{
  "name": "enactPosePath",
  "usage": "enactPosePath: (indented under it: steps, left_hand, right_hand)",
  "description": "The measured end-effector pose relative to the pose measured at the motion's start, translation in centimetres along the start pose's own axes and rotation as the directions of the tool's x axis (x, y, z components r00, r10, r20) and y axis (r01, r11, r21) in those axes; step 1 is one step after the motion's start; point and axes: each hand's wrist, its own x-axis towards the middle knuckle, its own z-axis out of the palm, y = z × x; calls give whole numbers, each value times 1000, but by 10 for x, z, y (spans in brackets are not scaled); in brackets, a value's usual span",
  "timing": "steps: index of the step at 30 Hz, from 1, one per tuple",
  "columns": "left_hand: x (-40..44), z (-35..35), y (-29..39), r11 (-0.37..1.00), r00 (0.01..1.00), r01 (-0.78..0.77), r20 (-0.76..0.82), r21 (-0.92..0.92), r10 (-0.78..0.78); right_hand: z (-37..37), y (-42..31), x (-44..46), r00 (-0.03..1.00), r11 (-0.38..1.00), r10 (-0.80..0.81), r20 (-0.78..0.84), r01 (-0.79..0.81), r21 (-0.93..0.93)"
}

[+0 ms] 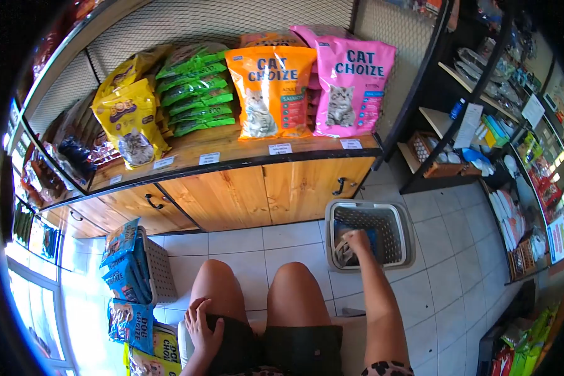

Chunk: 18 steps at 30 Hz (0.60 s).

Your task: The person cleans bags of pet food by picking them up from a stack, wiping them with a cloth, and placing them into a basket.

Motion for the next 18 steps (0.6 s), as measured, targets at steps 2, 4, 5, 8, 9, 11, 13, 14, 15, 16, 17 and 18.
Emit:
enactPosePath:
  steps: [2,4,5,8,9,11,13,14,15,16,17,18]
  left_hand:
    - [7,-7,1,990,996,-4,91,-140,17]
    - [17,-18,15,846,980,-5,165,-532,109]
    - [24,-28,28,548,946,24,196,-836,257]
    - [32,-78,77,357,840,-271,-39,-894,541]
    - [30,-93,91,130,711,-495,-315,-859,629]
    - [22,-116,105,-108,516,-674,-571,-730,638]
    - [16,-137,111,-286,459,-676,-692,-679,557]
    - [10,-140,124,-374,431,-668,-744,-644,512]
    - [-1,-138,140,-457,407,-654,-789,-603,460]
    - [0,-145,152,-534,385,-638,-830,-555,403]
    - [6,-153,163,-602,371,-620,-864,-502,339]
    - [4,-164,165,-658,367,-603,-889,-451,273]
  right_hand:
    - [7,-30,-7,996,997,-82,-31,81,-18]
    - [7,-53,-8,998,999,-29,-53,30,18]
    - [3,-69,-10,996,997,55,-77,-51,50]
    - [-9,-110,-21,995,917,61,-78,-25,397]
    - [-9,-120,-22,994,817,66,-82,-7,577]
    - [-28,-156,-46,998,591,36,-49,18,807]
    - [-42,-206,-78,999,490,-17,-28,33,871]
    - [-36,-218,-83,997,429,-70,30,2,903]
    - [-29,-225,-89,988,371,-124,89,-37,928]
    - [-21,-230,-97,988,374,-127,88,-34,927]
    - [-9,-233,-108,993,405,-98,60,-15,914]
    - [9,-232,-124,997,438,-68,42,-8,899]
